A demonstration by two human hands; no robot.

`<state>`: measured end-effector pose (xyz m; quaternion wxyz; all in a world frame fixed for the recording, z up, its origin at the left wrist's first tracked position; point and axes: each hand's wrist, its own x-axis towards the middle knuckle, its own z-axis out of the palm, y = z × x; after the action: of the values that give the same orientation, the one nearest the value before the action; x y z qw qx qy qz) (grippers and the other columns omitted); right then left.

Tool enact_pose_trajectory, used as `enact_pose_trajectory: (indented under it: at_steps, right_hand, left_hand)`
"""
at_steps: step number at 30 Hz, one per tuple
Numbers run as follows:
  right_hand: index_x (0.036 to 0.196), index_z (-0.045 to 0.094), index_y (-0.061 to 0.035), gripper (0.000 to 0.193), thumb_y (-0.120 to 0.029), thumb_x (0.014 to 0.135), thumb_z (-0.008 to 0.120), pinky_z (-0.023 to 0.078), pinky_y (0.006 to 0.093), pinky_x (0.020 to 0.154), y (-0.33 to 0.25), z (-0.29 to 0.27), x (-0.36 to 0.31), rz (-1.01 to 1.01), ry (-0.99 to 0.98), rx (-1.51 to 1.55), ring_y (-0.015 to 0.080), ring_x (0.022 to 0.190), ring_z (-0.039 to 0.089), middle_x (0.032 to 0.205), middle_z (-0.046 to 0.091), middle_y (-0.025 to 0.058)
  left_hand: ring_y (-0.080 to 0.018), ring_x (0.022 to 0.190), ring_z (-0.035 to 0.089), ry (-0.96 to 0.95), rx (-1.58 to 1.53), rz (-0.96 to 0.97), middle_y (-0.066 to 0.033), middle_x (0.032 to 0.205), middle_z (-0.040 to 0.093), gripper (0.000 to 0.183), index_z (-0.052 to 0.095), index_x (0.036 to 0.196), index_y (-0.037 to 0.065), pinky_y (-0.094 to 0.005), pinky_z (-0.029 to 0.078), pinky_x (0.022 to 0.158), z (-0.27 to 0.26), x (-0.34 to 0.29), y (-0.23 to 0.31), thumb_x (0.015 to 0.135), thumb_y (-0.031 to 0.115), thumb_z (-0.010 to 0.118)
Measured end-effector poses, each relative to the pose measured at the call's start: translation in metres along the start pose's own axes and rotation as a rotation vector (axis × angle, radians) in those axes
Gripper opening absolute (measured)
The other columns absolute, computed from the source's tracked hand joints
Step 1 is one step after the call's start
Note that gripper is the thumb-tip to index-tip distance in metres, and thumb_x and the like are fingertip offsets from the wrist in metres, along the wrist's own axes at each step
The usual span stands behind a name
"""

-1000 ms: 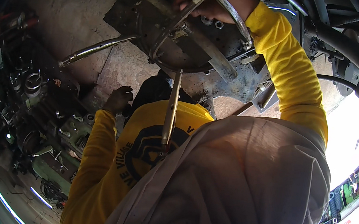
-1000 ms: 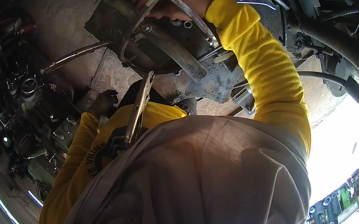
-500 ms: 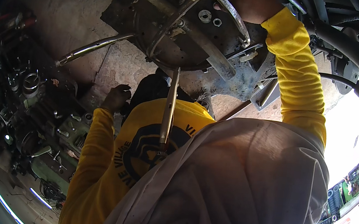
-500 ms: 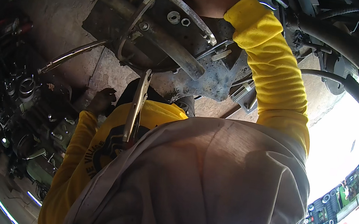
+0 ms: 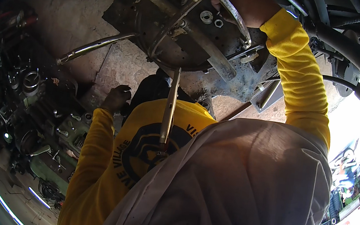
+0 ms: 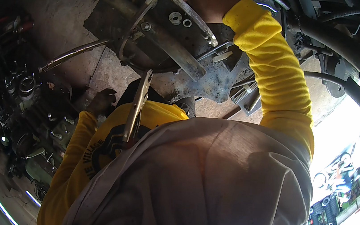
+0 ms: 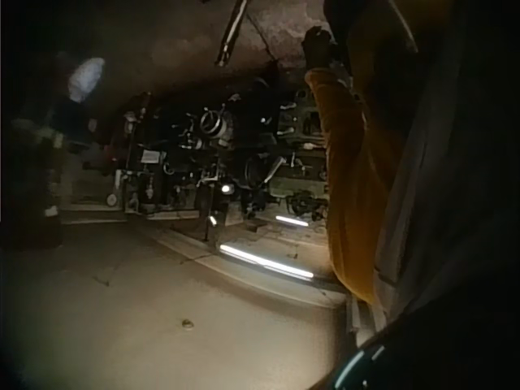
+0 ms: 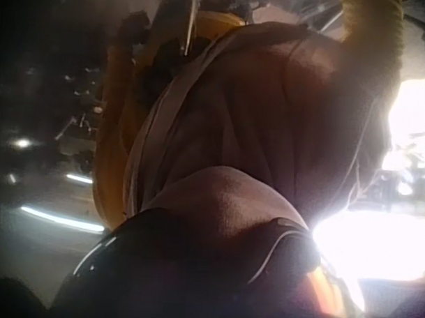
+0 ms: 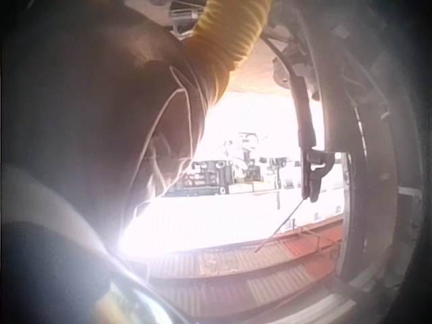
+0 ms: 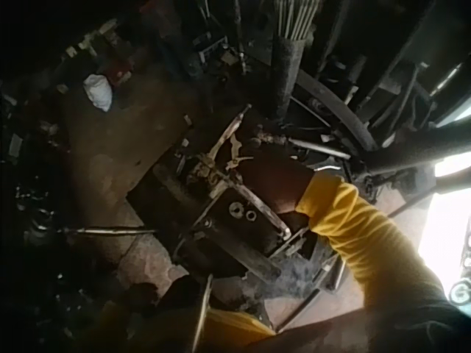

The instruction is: The person assembles a circular metal frame by positioning curved segments and securing them with locking pliers and a hammer.

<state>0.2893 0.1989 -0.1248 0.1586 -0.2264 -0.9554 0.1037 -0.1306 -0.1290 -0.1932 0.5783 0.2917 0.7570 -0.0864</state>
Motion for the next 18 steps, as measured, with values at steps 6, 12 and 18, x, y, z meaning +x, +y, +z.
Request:
enact_pose_trajectory:
  at_steps: [6, 12, 18]
  right_hand:
    - [0.118, 0.065, -0.0023, 0.032, -0.018, 0.090, 0.065, 0.053, 0.0435, 0.088, 0.001, -0.009, 0.016, 0.101, -0.264, 0.498, 0.0367, 0.096, 0.064, 0.105, 0.066, 0.0205]
    - [0.114, 0.067, -0.0026, 0.031, -0.023, 0.091, 0.067, 0.054, 0.0435, 0.084, -0.013, 0.001, 0.039, 0.059, -0.347, 0.771, 0.0368, 0.092, 0.064, 0.101, 0.066, 0.0205]
    - [0.110, 0.067, -0.0028, 0.031, -0.027, 0.090, 0.068, 0.054, 0.0438, 0.082, -0.015, 0.016, 0.043, 0.009, -0.328, 0.783, 0.0371, 0.089, 0.064, 0.099, 0.066, 0.0206]
  left_hand:
    - [-0.0256, 0.088, 0.073, -0.022, 0.460, 0.626, -0.0228, 0.106, 0.071, 0.052, 0.059, 0.129, -0.004, -0.0351, 0.057, 0.079, -0.009, 0.030, -0.060, 0.083, 0.019, 0.059]
    - [-0.0324, 0.107, 0.068, -0.007, -0.029, -0.036, -0.0237, 0.124, 0.064, 0.031, 0.070, 0.108, 0.001, -0.0367, 0.056, 0.090, -0.003, 0.014, -0.022, 0.078, 0.010, 0.066]
    - [-0.0294, 0.112, 0.066, -0.012, 0.668, 0.538, -0.0230, 0.132, 0.059, 0.027, 0.071, 0.109, 0.003, -0.0373, 0.056, 0.092, -0.007, 0.019, -0.033, 0.084, 0.009, 0.061]
